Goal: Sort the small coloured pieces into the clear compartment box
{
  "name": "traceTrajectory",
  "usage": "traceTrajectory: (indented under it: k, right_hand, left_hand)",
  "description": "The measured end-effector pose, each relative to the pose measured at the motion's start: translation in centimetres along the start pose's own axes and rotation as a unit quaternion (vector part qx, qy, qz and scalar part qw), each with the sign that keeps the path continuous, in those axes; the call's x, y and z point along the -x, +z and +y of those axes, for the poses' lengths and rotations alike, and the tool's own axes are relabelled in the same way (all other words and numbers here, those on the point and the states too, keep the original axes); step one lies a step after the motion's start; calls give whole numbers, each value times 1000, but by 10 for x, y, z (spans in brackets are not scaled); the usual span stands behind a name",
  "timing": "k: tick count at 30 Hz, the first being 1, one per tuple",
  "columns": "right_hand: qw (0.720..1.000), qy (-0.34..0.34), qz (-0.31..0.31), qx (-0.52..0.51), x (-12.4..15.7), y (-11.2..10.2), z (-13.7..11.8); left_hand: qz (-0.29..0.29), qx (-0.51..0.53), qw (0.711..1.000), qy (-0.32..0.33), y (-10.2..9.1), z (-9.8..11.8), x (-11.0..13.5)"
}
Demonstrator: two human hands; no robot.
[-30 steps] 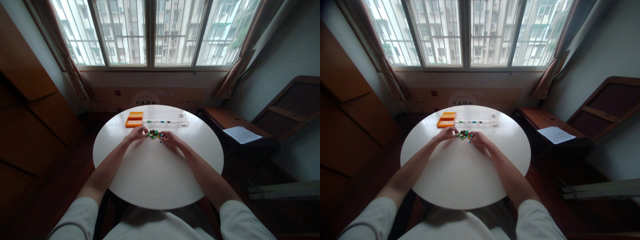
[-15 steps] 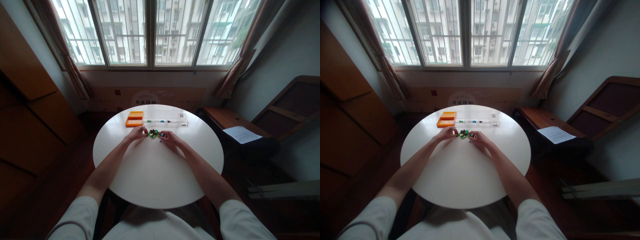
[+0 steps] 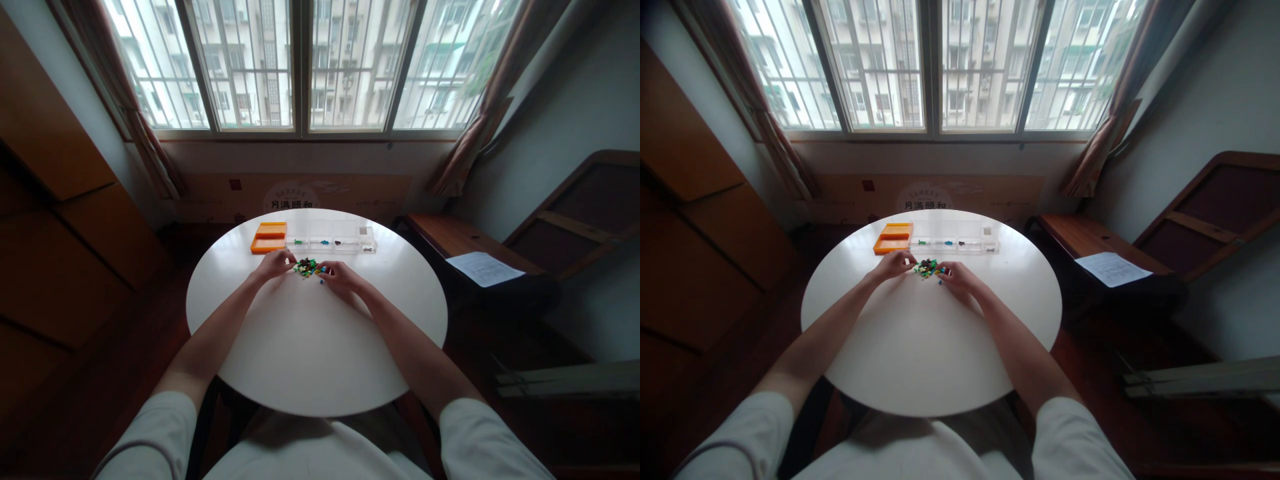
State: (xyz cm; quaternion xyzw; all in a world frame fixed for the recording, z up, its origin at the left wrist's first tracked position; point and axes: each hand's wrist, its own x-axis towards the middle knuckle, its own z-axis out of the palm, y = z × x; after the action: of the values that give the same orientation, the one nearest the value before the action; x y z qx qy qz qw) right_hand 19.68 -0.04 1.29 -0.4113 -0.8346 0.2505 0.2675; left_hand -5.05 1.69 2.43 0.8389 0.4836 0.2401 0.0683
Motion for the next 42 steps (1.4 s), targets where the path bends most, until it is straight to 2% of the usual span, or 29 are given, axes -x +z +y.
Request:
traceTrajectory:
  k: [5,9,13,19,27,42]
  right_hand:
    - [999,-23,26,-24,-3,3,-4]
    - [996,-30,30,-75,-6,4,-8]
    - [995,-33,45,-81,-5,4,-13]
    - [996,-39,59,-60,-5,3,-16]
    - [995,-47,73,-53,-6,5,-14]
    - [996,-62,61,-27,-5,6,-14]
  left_hand:
    - [6,107,994,11,4,10,-5]
    - [-34,230,972,30,6,23,-8]
    - [-56,286,955,50,7,30,-8]
    - [-57,295,951,73,9,29,-9]
    - [-53,295,951,72,7,34,-7]
    - [-50,297,951,75,9,38,-5]
